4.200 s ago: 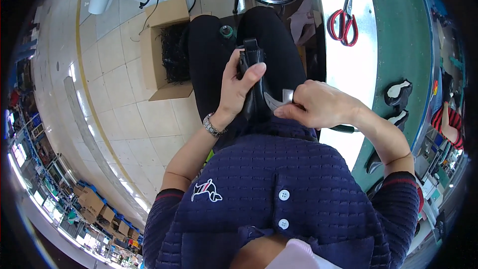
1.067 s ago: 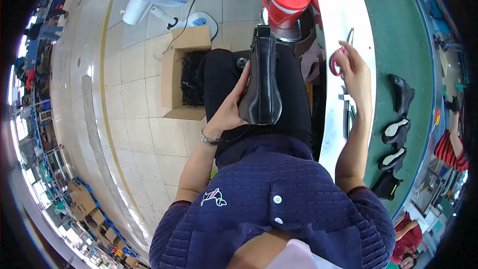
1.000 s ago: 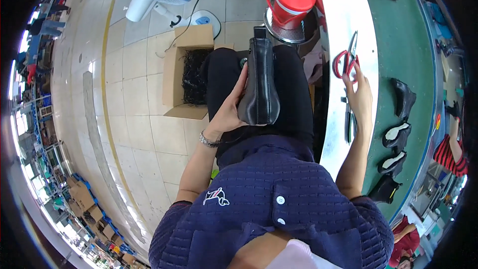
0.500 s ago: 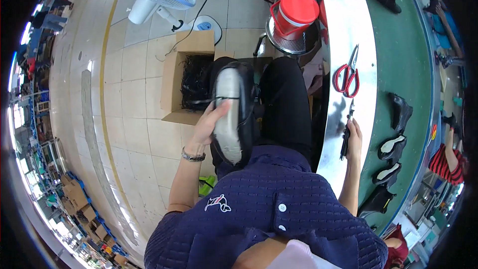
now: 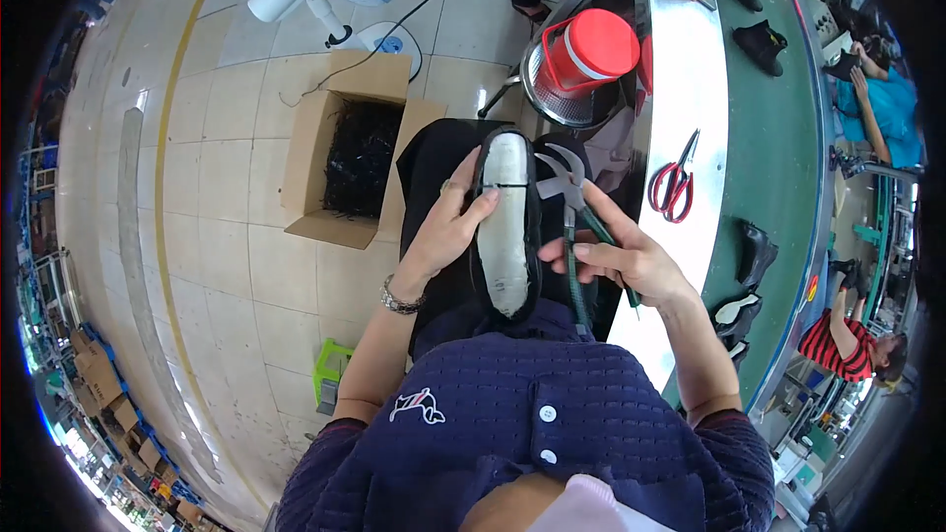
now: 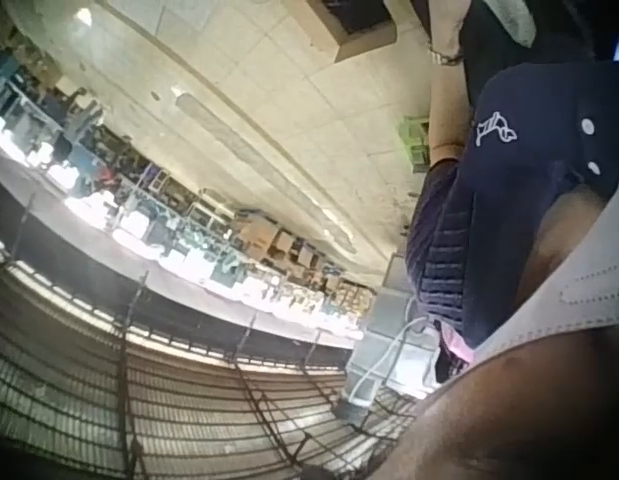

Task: The recorder is using tools to assemble and finish shoe components, including trimming and using pliers on a last.

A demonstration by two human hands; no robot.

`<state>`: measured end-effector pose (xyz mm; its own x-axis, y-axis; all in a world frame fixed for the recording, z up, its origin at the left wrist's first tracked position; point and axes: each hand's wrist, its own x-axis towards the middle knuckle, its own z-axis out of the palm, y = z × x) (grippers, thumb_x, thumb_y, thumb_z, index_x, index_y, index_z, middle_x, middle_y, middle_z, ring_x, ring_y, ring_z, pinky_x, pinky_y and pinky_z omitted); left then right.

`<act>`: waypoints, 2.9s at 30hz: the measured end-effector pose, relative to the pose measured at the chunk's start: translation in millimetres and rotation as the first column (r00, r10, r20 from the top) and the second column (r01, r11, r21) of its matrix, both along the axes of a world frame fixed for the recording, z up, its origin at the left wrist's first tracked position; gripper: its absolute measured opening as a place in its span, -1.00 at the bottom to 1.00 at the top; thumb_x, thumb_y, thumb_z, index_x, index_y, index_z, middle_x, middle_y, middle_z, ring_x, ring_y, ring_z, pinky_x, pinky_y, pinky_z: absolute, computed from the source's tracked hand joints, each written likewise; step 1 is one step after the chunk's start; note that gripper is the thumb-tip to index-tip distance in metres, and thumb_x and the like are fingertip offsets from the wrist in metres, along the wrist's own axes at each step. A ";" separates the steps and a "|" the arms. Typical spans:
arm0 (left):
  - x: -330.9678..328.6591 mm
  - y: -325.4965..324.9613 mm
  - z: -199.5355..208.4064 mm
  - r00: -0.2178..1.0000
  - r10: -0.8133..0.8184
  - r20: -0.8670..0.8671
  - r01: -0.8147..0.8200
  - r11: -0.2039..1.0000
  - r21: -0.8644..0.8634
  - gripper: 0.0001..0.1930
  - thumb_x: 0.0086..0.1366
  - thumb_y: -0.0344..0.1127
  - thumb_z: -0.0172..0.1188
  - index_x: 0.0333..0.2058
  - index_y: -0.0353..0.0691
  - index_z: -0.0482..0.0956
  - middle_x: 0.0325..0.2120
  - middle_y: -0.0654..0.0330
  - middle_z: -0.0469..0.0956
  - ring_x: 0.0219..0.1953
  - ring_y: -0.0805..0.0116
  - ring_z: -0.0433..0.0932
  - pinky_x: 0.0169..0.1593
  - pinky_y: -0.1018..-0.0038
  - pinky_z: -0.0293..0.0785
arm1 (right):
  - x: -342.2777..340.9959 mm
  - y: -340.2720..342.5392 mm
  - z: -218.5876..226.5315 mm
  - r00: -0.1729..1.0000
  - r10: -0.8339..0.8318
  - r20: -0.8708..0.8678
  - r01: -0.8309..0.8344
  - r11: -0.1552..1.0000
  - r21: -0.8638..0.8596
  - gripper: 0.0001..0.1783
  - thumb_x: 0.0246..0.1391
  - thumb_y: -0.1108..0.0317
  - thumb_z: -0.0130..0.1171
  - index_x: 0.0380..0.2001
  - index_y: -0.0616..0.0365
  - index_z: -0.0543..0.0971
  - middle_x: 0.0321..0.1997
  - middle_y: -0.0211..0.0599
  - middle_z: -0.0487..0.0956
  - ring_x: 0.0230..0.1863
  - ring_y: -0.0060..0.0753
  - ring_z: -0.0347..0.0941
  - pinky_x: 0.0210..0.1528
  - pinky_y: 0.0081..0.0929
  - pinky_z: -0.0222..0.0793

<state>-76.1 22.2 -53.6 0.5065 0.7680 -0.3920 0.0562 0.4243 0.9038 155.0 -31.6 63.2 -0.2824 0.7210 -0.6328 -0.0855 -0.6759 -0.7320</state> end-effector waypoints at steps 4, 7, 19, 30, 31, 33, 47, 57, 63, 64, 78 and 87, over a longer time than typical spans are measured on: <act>3.9 15.7 -8.7 0.947 0.091 0.309 -0.078 0.995 -0.054 -0.40 0.38 -0.26 0.01 0.31 -0.35 0.09 0.33 0.02 0.08 0.35 0.31 0.08 0.33 0.45 0.01 | -17.6 30.9 -2.0 0.996 0.082 0.028 -0.079 0.991 -0.106 -0.19 0.30 0.46 -0.11 0.42 -0.03 -0.33 -0.05 -0.02 0.58 -0.06 -0.34 0.53 -0.01 -0.50 0.40; 18.2 28.8 -10.6 0.947 0.180 0.265 -0.161 0.983 -0.092 -0.51 0.32 -0.29 0.09 0.18 -0.34 0.34 0.10 0.04 0.44 0.04 0.37 0.45 0.08 0.48 0.34 | -30.0 48.2 8.0 0.995 0.078 0.066 -0.062 0.975 -0.212 -0.21 0.32 0.41 -0.10 0.41 0.07 -0.31 -0.08 -0.07 0.59 -0.09 -0.38 0.53 -0.02 -0.48 0.43; 28.1 29.0 5.2 0.965 0.245 -0.095 -0.201 0.921 0.332 -0.59 0.30 -0.26 0.03 0.04 -0.40 0.45 -0.19 -0.19 0.56 -0.22 -0.07 0.57 -0.10 0.26 0.46 | -54.6 64.8 23.3 0.881 0.279 0.382 -0.194 0.949 -0.247 -0.28 0.30 0.35 -0.05 0.40 0.00 -0.13 -0.35 -0.29 0.47 -0.41 -0.52 0.44 -0.40 -0.49 0.48; 20.0 19.6 6.6 0.929 0.355 -0.106 -0.192 0.706 0.682 -0.70 0.25 -0.57 0.07 -0.04 -0.32 0.53 -0.18 -0.02 0.61 -0.23 0.14 0.62 -0.15 0.39 0.51 | -53.3 8.8 -20.9 0.524 0.117 0.844 -0.492 0.850 0.187 -0.27 0.20 0.45 0.01 0.36 0.14 -0.04 -0.55 -0.04 0.53 -0.55 -0.12 0.53 -0.43 -0.26 0.43; 16.7 19.0 8.8 0.941 0.324 -0.102 -0.178 0.726 0.664 -0.70 0.25 -0.59 0.07 -0.04 -0.32 0.53 -0.14 -0.02 0.59 -0.17 0.14 0.61 -0.11 0.39 0.52 | -52.8 6.9 -22.7 0.521 0.103 0.847 -0.493 0.847 0.201 -0.28 0.19 0.45 0.02 0.35 0.13 -0.02 -0.52 0.02 0.55 -0.51 0.02 0.54 -0.42 -0.23 0.43; 12.6 19.3 8.4 0.959 0.274 -0.073 -0.159 0.733 0.661 -0.66 0.18 -0.64 0.10 -0.05 -0.31 0.54 -0.05 -0.02 0.56 -0.09 0.17 0.61 -0.04 0.38 0.52 | -50.3 5.1 -22.1 0.495 0.085 0.864 -0.521 0.826 0.217 -0.26 0.18 0.45 0.03 0.36 0.11 -0.02 -0.52 0.05 0.55 -0.51 0.06 0.54 -0.43 -0.20 0.42; 3.9 31.6 1.1 0.969 0.166 -0.181 0.050 0.591 0.805 -0.61 0.01 -0.60 0.16 -0.11 -0.24 0.57 0.02 -0.04 0.50 -0.21 0.08 0.59 -0.15 0.35 0.51 | -51.4 37.9 -7.3 0.424 -0.190 0.885 -0.492 0.772 0.402 -0.24 0.15 0.43 0.08 0.37 -0.09 0.04 -0.47 0.05 0.57 -0.50 0.07 0.55 -0.48 -0.16 0.46; 5.8 29.6 12.2 0.963 0.209 -0.169 -0.030 0.708 0.705 -0.83 0.23 -0.57 0.06 -0.20 -0.27 0.45 -0.09 -0.03 0.57 -0.37 0.07 0.60 -0.29 0.37 0.50 | -53.7 32.2 -21.2 0.448 -0.368 0.815 -0.540 0.615 0.575 -0.21 0.14 0.38 0.08 0.39 -0.12 0.00 -0.58 -0.05 0.55 -0.60 -0.02 0.53 -0.52 -0.20 0.46; -0.9 26.7 7.7 0.948 0.260 -0.183 -0.060 0.711 0.701 -0.79 0.29 -0.50 0.06 -0.11 -0.26 0.33 -0.19 0.04 0.62 -0.35 0.13 0.63 -0.33 0.37 0.49 | -51.6 48.3 17.7 0.324 -0.066 0.944 -0.749 0.591 0.299 -0.19 0.14 0.35 0.08 0.40 -0.13 -0.04 -0.63 -0.15 0.54 -0.64 -0.11 0.51 -0.59 -0.26 0.44; 1.0 26.2 12.1 0.948 0.260 -0.183 -0.058 0.708 0.704 -0.79 0.29 -0.50 0.06 -0.11 -0.26 0.33 -0.19 0.04 0.62 -0.35 0.13 0.63 -0.33 0.37 0.49 | -54.7 48.2 16.2 0.326 -0.070 0.943 -0.749 0.590 0.302 -0.19 0.14 0.35 0.08 0.40 -0.13 -0.04 -0.63 -0.15 0.54 -0.64 -0.11 0.51 -0.59 -0.26 0.44; -0.6 -18.7 15.0 0.944 0.243 0.224 -0.117 0.879 -0.462 -0.27 0.16 -0.41 0.32 0.25 -0.14 0.11 0.21 0.03 0.24 0.09 0.30 0.40 0.14 0.37 0.36 | -16.1 -7.5 -5.4 0.684 -0.192 0.704 -0.181 0.890 0.418 -0.17 0.17 0.45 0.07 0.40 -0.12 -0.08 -0.12 0.11 0.60 -0.55 -0.22 0.58 -0.38 -0.31 0.53; 15.2 -51.5 32.9 0.969 0.019 0.246 0.040 0.972 -0.232 -0.01 0.01 -0.44 0.45 0.33 -0.19 -0.04 0.19 0.11 0.28 0.22 0.34 0.28 0.24 0.39 0.23 | -10.9 -44.0 -17.6 0.854 -0.207 0.477 -0.053 0.878 0.476 -0.35 0.08 0.11 0.25 0.22 0.08 0.38 -0.13 0.04 0.55 -0.49 -0.31 0.52 -0.16 -0.33 0.48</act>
